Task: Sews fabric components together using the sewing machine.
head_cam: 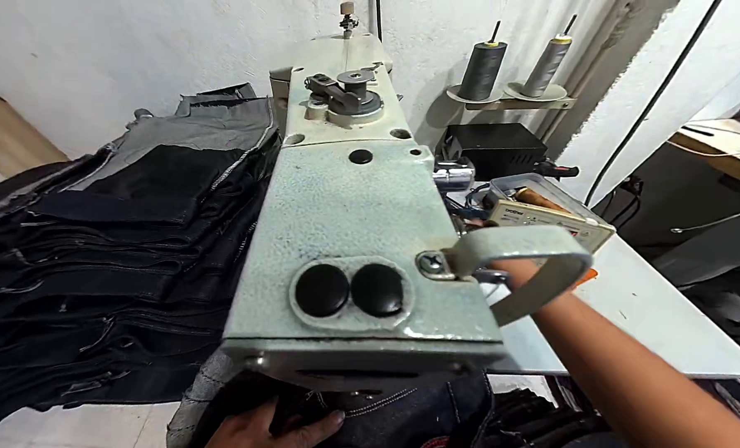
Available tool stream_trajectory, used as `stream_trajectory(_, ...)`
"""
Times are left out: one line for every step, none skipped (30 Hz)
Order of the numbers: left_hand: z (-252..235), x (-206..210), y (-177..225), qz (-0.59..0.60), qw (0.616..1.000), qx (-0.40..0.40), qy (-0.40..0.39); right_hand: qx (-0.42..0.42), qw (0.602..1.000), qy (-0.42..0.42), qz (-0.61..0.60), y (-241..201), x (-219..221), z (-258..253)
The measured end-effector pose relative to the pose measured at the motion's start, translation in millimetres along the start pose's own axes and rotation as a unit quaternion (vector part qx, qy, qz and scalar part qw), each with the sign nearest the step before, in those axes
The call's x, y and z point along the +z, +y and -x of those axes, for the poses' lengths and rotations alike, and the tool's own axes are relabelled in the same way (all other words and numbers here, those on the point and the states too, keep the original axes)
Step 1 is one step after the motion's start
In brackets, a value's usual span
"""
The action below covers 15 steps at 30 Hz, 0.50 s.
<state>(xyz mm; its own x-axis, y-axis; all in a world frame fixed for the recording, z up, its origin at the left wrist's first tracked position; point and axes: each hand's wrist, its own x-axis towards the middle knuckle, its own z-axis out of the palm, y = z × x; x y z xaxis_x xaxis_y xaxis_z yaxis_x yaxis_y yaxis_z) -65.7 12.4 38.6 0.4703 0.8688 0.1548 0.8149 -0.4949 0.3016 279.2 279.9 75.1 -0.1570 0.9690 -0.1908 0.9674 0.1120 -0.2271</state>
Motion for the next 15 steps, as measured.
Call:
stream_trajectory(0.4, 1.7, -0.3, 0.001, 1.000, 0.004, 0.008, -0.010, 0.998, -0.062, 0.001, -3.4, 9.9, 18.1)
stream_trajectory(0.2, 2.4, -0.5, 0.000, 1.000, 0.009, 0.014, -0.028, 0.995, -0.094, 0.013, -1.6, 32.9, 23.1)
stream_trajectory(-0.4, 2.2, -1.4, 0.000, 1.000, 0.014, 0.016, -0.049, 0.993, -0.104, 0.024, -1.0, 56.5, 23.5)
stream_trajectory(-0.8, 1.4, -1.6, 0.002, 1.000, 0.015, 0.012, -0.069, 0.991, -0.109, 0.034, -3.0, 73.2, 22.0)
stream_trajectory(-0.8, 0.4, -1.2, 0.008, 1.000, 0.012, 0.005, -0.085, 0.988, -0.115, 0.055, -6.3, 81.3, 18.3)
stream_trajectory(-1.0, -0.5, -0.9, 0.014, 1.000, 0.009, -0.001, -0.089, 0.985, -0.122, 0.079, -9.8, 80.6, 10.9)
stream_trajectory(-1.2, -1.0, -0.8, 0.020, 1.000, 0.006, -0.006, -0.084, 0.986, -0.116, 0.091, -11.5, 72.3, -0.1)
stream_trajectory(-1.6, -1.4, -1.2, 0.025, 1.000, 0.005, -0.010, -0.070, 0.988, -0.097, 0.099, -10.9, 57.6, -13.9)
stream_trajectory(-1.6, -1.1, -1.7, 0.028, 1.000, 0.003, -0.011, -0.051, 0.992, -0.054, 0.100, -7.6, 39.7, -28.9)
stream_trajectory(-1.0, -0.4, -1.4, 0.031, 0.999, -0.001, -0.013, -0.028, 0.996, 0.012, 0.081, -1.8, 22.2, -42.6)
stream_trajectory(-0.3, 0.5, -0.2, 0.033, 0.999, -0.006, -0.013, -0.005, 0.995, 0.091, 0.049, 5.5, 7.4, -53.5)
stream_trajectory(0.2, 0.6, 1.1, 0.034, 0.999, -0.013, -0.012, 0.015, 0.987, 0.157, 0.007, 10.7, -5.5, -59.1)
stream_trajectory(0.8, -0.4, 2.4, 0.037, 0.999, -0.022, -0.016, 0.005, 0.980, 0.195, -0.037, 15.5, -15.4, -57.7)
stream_trajectory(1.3, -1.2, 3.1, 0.041, 0.999, -0.029, -0.018, -0.031, 0.975, 0.210, -0.073, 20.0, -20.1, -47.9)
stream_trajectory(1.2, -1.7, 3.3, 0.043, 0.998, -0.032, -0.019, -0.093, 0.966, 0.211, -0.117, 23.3, -19.6, -28.1)
